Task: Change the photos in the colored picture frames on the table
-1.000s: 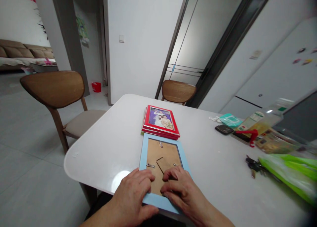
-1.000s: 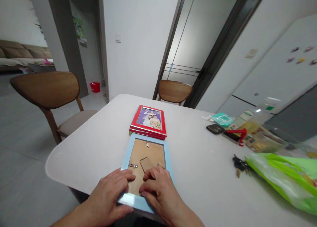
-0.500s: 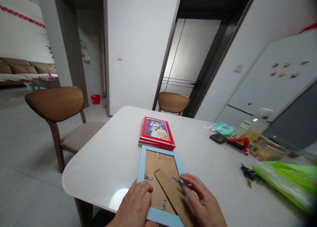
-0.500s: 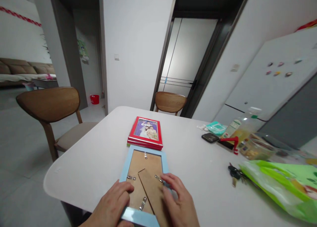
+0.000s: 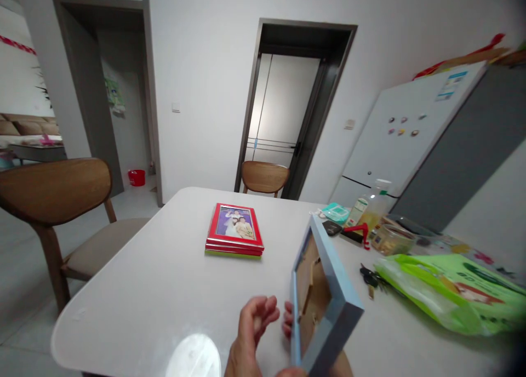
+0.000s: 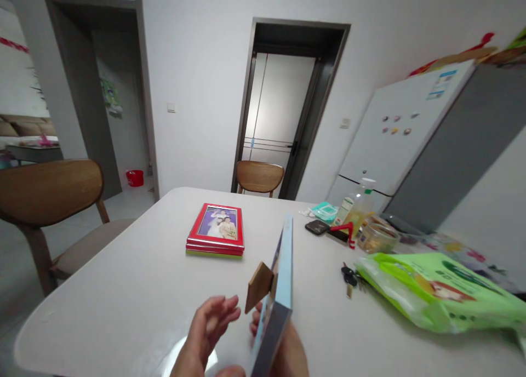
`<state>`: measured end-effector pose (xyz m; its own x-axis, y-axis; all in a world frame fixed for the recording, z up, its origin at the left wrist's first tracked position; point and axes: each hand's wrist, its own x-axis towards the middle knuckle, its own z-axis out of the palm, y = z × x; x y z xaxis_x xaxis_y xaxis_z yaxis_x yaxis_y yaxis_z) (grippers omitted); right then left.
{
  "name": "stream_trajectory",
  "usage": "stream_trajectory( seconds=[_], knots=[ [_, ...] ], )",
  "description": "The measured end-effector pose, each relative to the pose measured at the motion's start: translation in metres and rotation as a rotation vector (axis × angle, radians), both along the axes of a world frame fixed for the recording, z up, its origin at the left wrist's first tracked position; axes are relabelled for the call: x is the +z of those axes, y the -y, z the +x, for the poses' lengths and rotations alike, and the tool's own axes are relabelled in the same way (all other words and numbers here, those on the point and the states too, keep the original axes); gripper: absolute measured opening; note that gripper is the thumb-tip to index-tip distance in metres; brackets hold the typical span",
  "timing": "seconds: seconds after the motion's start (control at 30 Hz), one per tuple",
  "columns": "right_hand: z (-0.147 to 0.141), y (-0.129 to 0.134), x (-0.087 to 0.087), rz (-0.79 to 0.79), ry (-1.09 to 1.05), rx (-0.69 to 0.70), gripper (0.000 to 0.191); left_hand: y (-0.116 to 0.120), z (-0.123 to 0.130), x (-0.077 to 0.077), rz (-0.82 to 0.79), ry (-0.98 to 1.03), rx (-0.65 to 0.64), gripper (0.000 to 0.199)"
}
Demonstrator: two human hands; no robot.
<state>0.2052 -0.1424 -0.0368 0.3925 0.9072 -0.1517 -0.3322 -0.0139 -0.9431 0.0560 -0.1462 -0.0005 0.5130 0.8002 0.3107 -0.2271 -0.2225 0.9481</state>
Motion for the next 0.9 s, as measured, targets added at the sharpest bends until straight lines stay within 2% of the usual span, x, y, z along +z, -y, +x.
stream_trajectory(
  seconds=[0.07,0.13,0.17,0.23,0.37,0.43,0.5,0.6,0.67,0.73,0.83,0.9],
  knots=[
    [0.033,0.000,0.017,-0.062,0.008,-0.084,0.054,-0.005,0.010,0.020,-0.063,0.096,-0.016,0.080],
    [0.071,-0.004,0.028,-0.175,0.134,-0.099,0.069,-0.011,0.022,0.031,-0.117,0.172,-0.075,0.069],
    [0.090,-0.007,0.030,-0.217,0.218,-0.097,0.071,-0.015,0.029,0.032,-0.145,0.177,-0.101,0.061],
    [0.124,-0.016,0.031,-0.266,0.449,-0.078,0.068,-0.023,0.046,0.022,-0.182,0.071,-0.099,0.053],
    [0.168,-0.038,0.025,-0.389,1.042,-0.094,0.056,-0.038,0.080,-0.010,-0.058,-0.336,0.106,0.053],
    [0.179,-0.046,0.023,-0.424,1.175,-0.104,0.053,-0.043,0.088,-0.018,-0.015,-0.405,0.155,0.053],
    [0.184,-0.050,0.023,-0.444,1.253,-0.103,0.049,-0.048,0.087,-0.018,-0.008,-0.413,0.160,0.055],
    [0.177,-0.055,0.028,-0.439,1.392,-0.102,0.044,-0.058,0.067,-0.015,-0.015,-0.387,0.188,0.058],
    [0.156,-0.061,0.034,-0.363,1.481,-0.096,0.041,-0.071,0.047,-0.017,-0.057,-0.347,0.237,0.055],
    [0.119,-0.073,0.041,-0.215,1.554,-0.052,0.039,-0.087,0.026,-0.022,-0.131,-0.296,0.308,0.052],
    [0.048,-0.103,0.049,0.045,1.625,0.103,0.036,-0.111,0.001,-0.031,-0.275,-0.207,0.414,0.046],
    [0.003,-0.126,0.052,0.158,1.662,0.183,0.038,-0.122,-0.011,-0.035,-0.355,-0.140,0.462,0.042]
  ],
)
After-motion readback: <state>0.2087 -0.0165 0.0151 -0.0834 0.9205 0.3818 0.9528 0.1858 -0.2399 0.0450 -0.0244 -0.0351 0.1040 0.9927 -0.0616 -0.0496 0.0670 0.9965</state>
